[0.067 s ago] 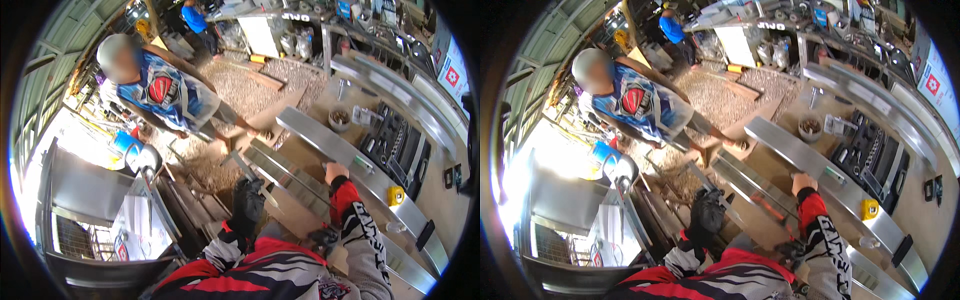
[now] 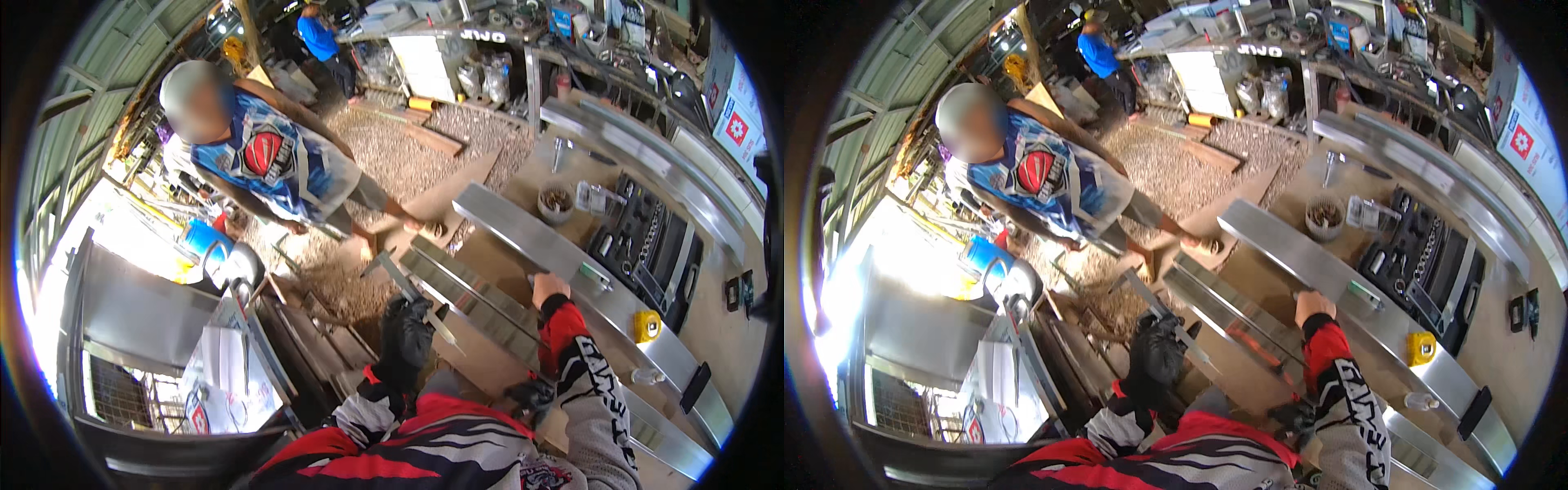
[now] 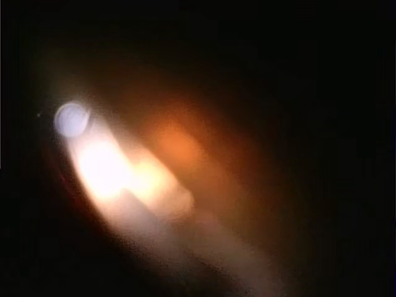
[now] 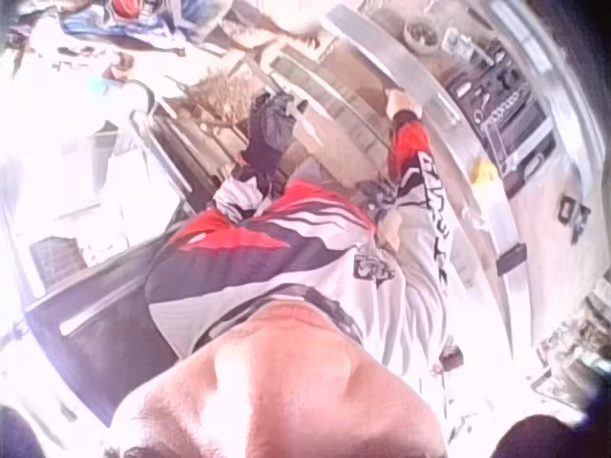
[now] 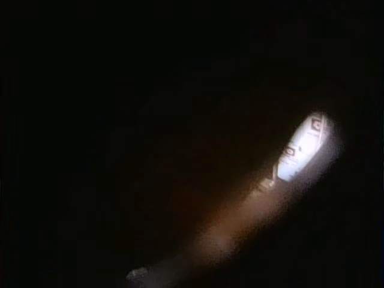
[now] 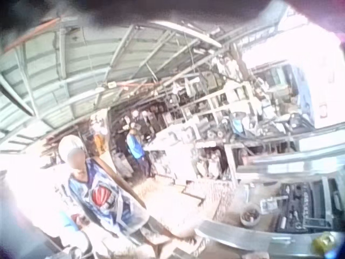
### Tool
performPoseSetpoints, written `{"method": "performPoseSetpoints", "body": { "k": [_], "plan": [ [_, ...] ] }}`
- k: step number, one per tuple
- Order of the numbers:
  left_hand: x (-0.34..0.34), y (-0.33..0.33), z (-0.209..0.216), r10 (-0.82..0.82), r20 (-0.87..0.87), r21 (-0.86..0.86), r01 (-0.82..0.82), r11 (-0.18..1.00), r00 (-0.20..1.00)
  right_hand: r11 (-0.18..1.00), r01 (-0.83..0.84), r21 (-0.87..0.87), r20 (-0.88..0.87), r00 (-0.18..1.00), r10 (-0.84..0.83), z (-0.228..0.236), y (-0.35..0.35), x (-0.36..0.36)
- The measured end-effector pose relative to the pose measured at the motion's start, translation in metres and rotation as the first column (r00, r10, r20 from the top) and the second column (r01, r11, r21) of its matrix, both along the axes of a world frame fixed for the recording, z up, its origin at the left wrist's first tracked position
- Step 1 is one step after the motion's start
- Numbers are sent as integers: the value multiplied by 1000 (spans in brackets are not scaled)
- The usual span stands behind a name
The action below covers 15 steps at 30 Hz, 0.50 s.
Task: The person uses a caliper to measure the width of a metal duct section and marks it with a marker. A coworker assists by holding the duct and handing tools. The person repeats the measurement and marking process on multiple sections.
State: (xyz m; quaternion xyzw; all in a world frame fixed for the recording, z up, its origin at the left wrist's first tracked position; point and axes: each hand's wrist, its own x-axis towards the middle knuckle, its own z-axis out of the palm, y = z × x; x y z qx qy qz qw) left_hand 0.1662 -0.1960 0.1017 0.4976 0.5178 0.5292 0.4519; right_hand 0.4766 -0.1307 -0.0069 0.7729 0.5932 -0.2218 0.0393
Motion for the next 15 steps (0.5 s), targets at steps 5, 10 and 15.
{"method": "performPoseSetpoints", "body": {
  "k": [5, 10, 15],
  "plan": [
    [-41, 67, -8, -163, 840, 20, 272, 962, 517, 998, 64, 12, 40, 997, -64, -6, 6, -3],
    [-74, 139, 16, -366, 724, 124, 411, 903, 585, 974, 64, 215, 95, 992, -87, 23, 18, -13],
    [-87, 169, 37, -297, 673, -58, 449, 892, 677, 864, 180, 471, -66, 983, -169, 50, 14, -36]
  ]
}}
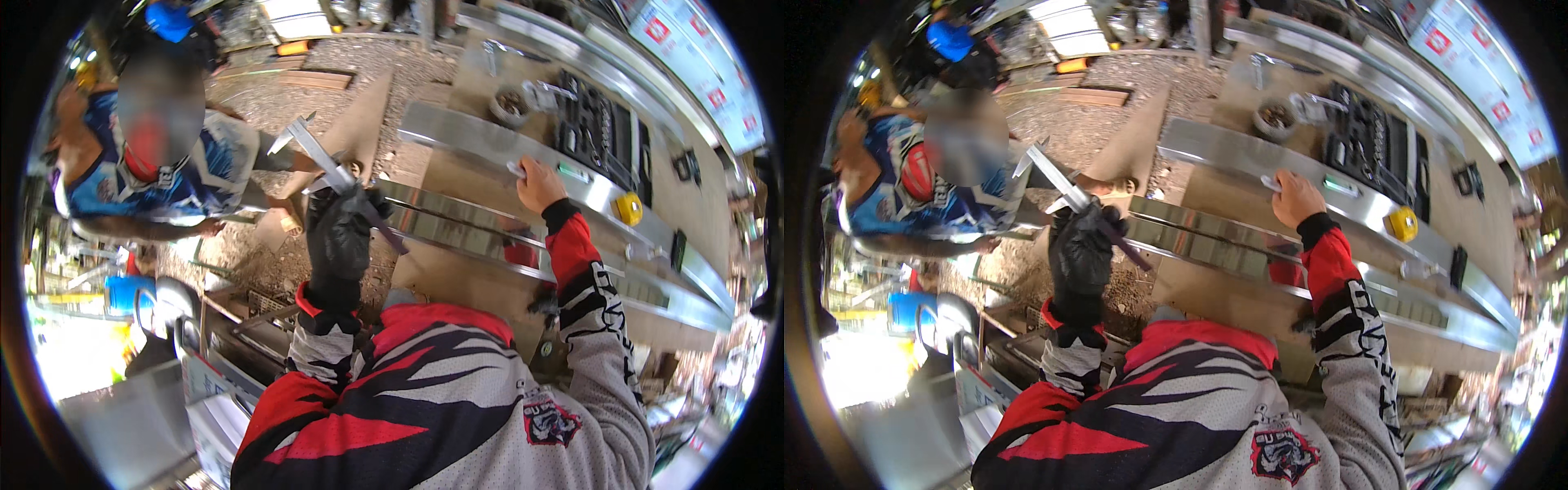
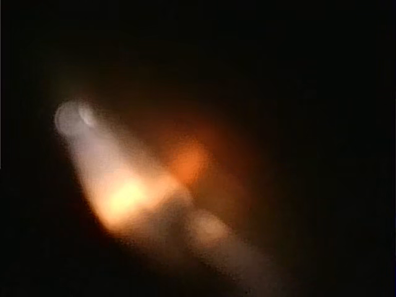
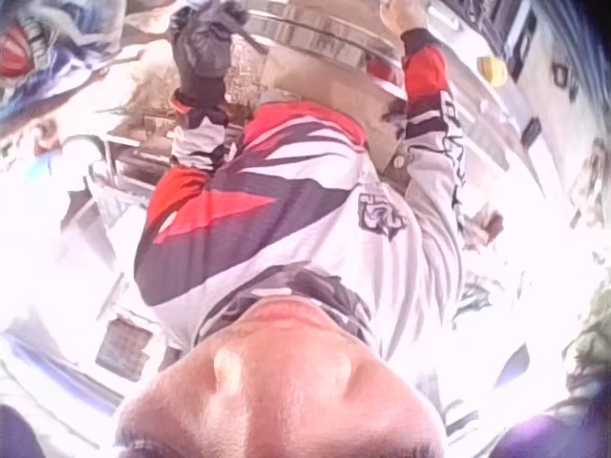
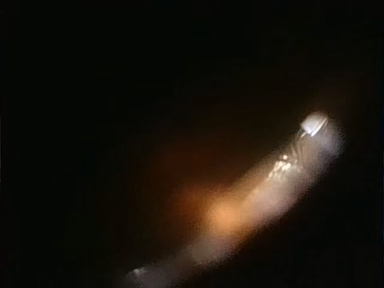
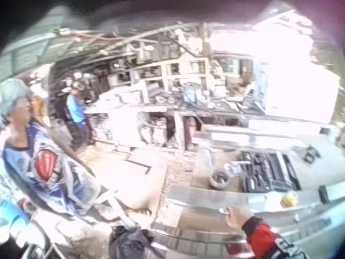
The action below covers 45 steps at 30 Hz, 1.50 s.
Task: The person uses a caliper to measure the width of a metal duct section and marks it with a marker. A coworker assists by holding the duct and handing tools. The person repeats the measurement and marking process on multiple sections.
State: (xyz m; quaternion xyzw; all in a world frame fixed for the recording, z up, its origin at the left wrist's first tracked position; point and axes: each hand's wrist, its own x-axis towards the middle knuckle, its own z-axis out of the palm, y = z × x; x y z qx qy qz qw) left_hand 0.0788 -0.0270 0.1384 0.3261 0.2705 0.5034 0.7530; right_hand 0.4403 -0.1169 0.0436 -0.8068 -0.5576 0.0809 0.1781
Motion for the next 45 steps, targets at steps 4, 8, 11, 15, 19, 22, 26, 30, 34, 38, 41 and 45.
{"method": "performPoseSetpoints", "body": {
  "k": [4, 8, 11, 15, 19, 22, 26, 30, 34, 38, 41, 45],
  "plan": [
    [-37, 40, -20, -140, -470, 170, 245, 955, 871, 1000, 29, 9, -30, 999, -29, 13, -60, -14],
    [-52, 76, -64, -129, -721, 98, 284, 954, 680, 976, 13, -216, -57, 998, -26, 25, -134, -6],
    [-49, 100, -83, -146, -818, 85, 367, 926, 557, 960, 41, -276, -89, 994, -68, 28, -174, 10],
    [-41, 113, -94, -122, -839, 141, 427, 893, 531, 947, 123, -297, -8, 991, -131, 28, -205, 36],
    [-29, 114, -93, -259, -793, 7, 434, 901, 551, 943, 110, -315, -15, 993, -120, 28, -209, 56],
    [-23, 110, -84, -413, -781, -161, 488, 858, 469, 896, 107, -432, -57, 988, -145, 30, -199, 62],
    [-13, 102, -73, -398, -853, -183, 519, 835, 339, 847, 76, -527, -84, 987, -140, 33, -188, 65],
    [-1, 102, -63, -380, -846, -187, 459, 868, 375, 885, -41, -464, -59, 998, 16, 36, -186, 76],
    [12, 124, -57, -303, -829, -56, 468, 882, 471, 922, -15, -387, -34, 999, 2, 36, -179, 95],
    [30, 148, -78, -323, -850, -66, 525, 849, 416, 923, 22, -383, 13, 1000, -18, 27, -161, 108],
    [42, 164, -100, -351, -844, -83, 549, 832, 405, 886, 38, -463, 50, 999, -17, 13, -150, 111],
    [48, 182, -120, -454, -809, -182, 574, 798, 373, 854, 75, -515, 81, 996, -39, -8, -145, 113]
  ]
}}
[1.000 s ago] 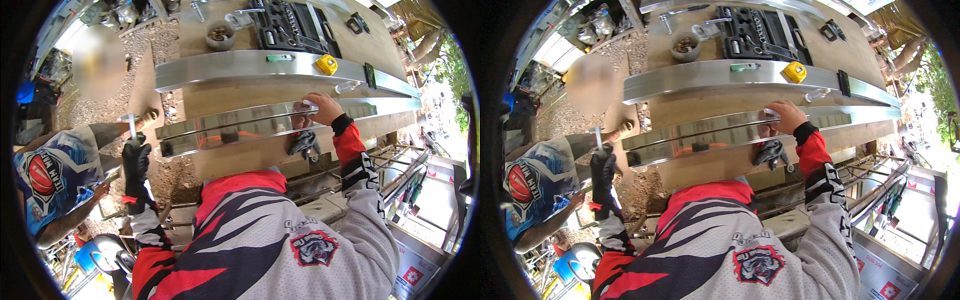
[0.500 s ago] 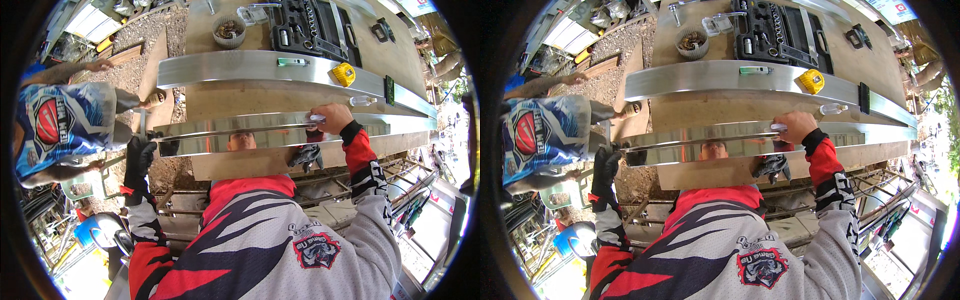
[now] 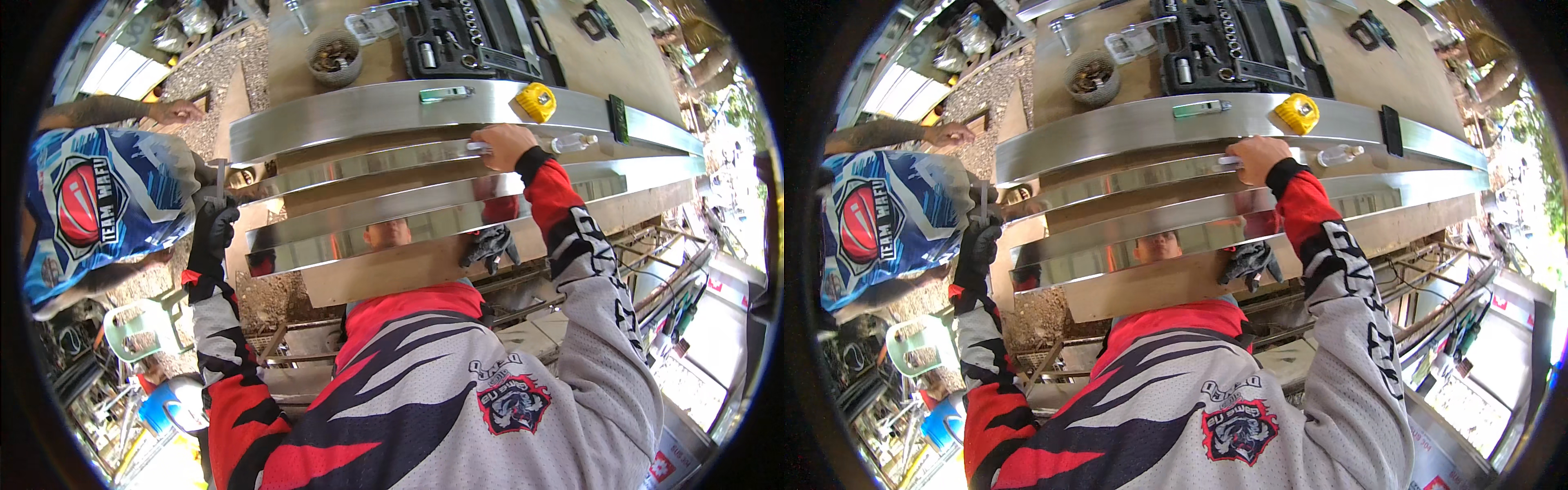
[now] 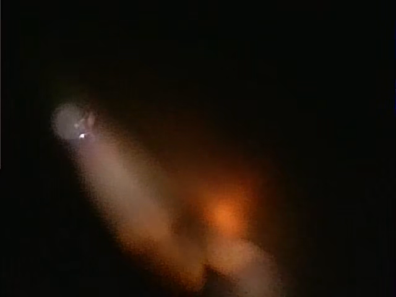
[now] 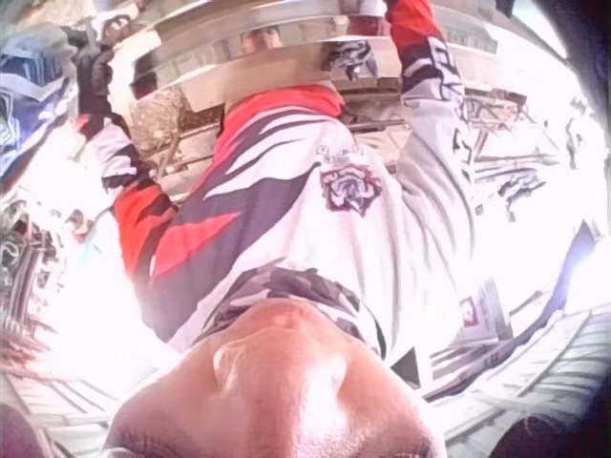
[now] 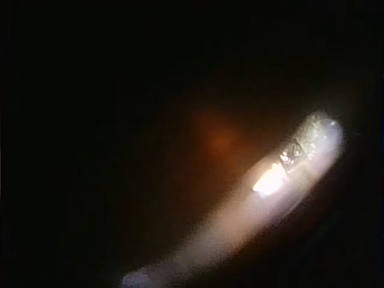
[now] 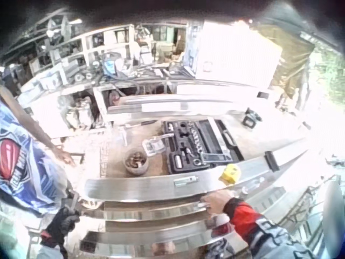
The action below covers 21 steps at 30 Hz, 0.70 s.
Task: The person uses a caliper to measure the width of a metal duct section and marks it with a marker. A coworker assists by holding the duct and handing tools. The person repeats the measurement and marking process on multiple sections.
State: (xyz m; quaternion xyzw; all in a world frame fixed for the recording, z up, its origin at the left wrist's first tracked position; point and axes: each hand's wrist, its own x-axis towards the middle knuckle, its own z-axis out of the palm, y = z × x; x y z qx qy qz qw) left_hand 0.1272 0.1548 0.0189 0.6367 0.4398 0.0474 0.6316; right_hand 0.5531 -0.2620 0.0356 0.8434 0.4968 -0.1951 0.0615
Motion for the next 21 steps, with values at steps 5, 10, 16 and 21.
{"method": "performPoseSetpoints", "body": {
  "k": [5, 10, 16, 21],
  "plan": [
    [3, 6, -8, -18, -44, -61, 15, 998, 999, 1000, 4, 11, -7, 1000, -4, -11, 0, 0],
    [8, 0, 0, -43, -30, -47, 41, 998, 999, 997, 65, -41, 4, 998, -65, -14, 3, -7],
    [-30, -20, 30, 43, -113, 276, -10, 961, 993, 905, 78, 419, 18, 995, -94, 22, -25, -31],
    [-95, -67, 44, 100, -131, 536, -15, 844, 986, 856, 191, 480, -64, 981, -183, 64, -88, -73]
  ]
}}
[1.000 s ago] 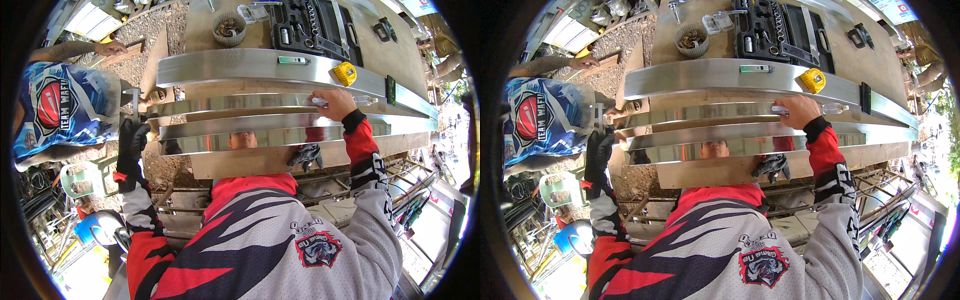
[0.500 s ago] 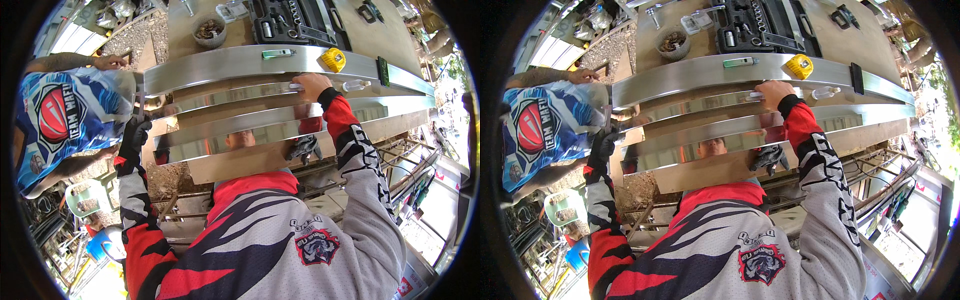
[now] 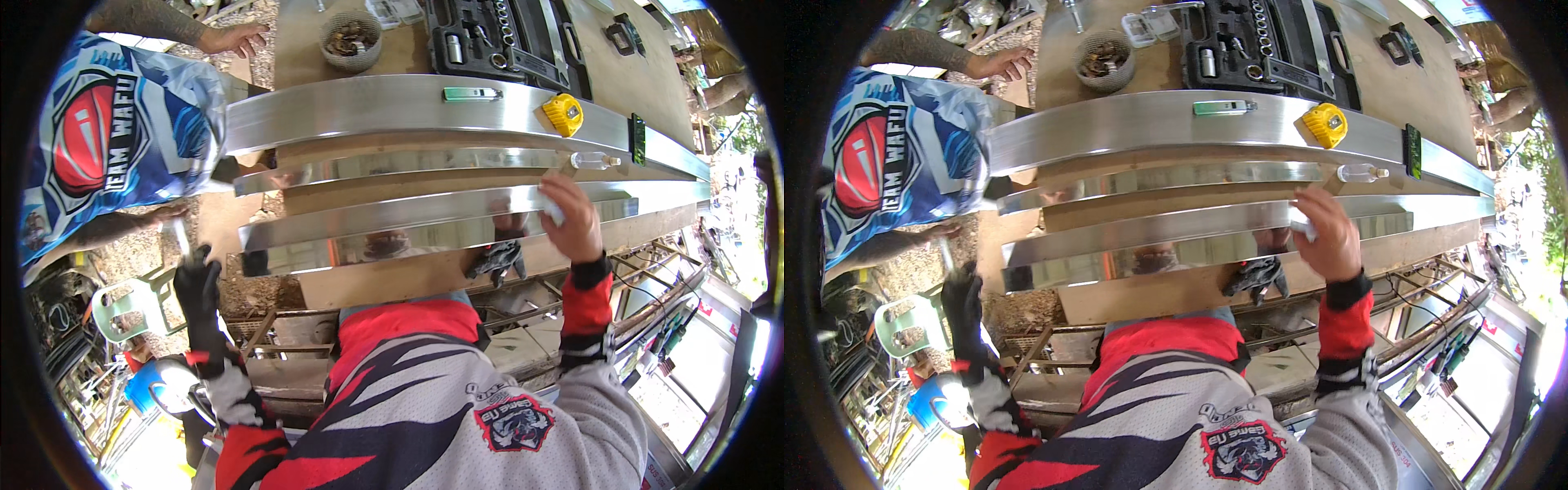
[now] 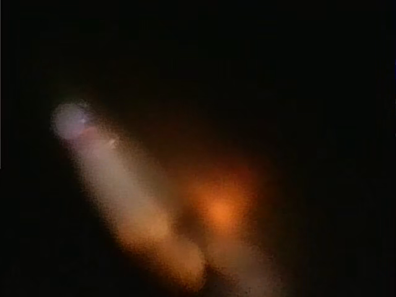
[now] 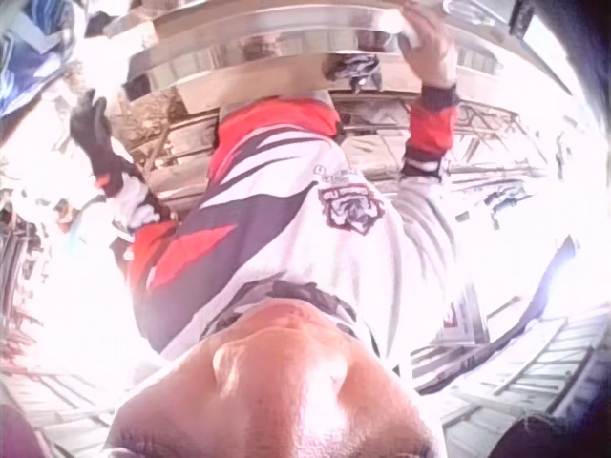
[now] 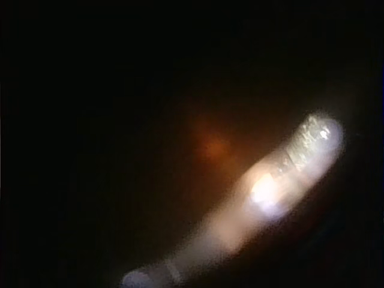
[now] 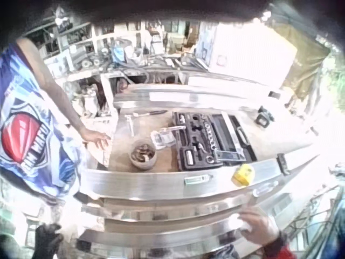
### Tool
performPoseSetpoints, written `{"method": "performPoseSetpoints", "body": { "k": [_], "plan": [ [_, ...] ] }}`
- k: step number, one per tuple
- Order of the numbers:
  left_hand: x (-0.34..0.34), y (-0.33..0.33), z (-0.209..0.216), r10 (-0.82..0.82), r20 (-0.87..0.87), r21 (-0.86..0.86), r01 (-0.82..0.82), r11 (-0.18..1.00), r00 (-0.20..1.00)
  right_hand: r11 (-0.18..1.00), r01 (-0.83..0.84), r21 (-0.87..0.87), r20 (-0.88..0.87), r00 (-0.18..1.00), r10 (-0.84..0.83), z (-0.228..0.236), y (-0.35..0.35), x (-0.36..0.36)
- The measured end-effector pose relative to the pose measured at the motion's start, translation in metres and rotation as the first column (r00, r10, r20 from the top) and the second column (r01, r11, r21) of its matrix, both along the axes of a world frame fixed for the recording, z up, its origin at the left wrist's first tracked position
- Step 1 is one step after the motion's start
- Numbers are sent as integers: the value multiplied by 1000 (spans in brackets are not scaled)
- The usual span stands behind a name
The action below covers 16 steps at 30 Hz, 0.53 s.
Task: The person uses a caliper to measure the width of a metal duct section and marks it with a marker. A coworker assists by holding the duct and handing tools. The person repeats the measurement and marking process on multiple sections.
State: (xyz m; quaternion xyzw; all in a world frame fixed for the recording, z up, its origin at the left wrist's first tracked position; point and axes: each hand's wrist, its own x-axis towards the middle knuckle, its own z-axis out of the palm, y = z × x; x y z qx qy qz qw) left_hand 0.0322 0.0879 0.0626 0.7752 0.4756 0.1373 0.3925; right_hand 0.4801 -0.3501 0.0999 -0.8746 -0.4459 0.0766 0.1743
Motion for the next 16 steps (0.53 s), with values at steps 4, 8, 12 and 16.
{"method": "performPoseSetpoints", "body": {
  "k": [4, 8, 12, 16],
  "plan": [
    [-1, -41, -19, 146, 77, -118, -136, 984, 986, 984, 16, -177, -6, 1000, -17, -14, -19, -20],
    [9, -68, -12, 205, 4, -354, -191, 916, 979, 969, -7, -247, -17, 1000, 3, -31, -17, -24],
    [19, -69, -7, 213, -92, -350, -232, 908, 973, 953, -17, -304, -54, 999, 0, -39, -13, -13],
    [40, -60, -11, 173, -107, -362, -200, 910, 979, 902, -47, -429, -95, 995, 7, -38, -10, -7]
  ]
}}
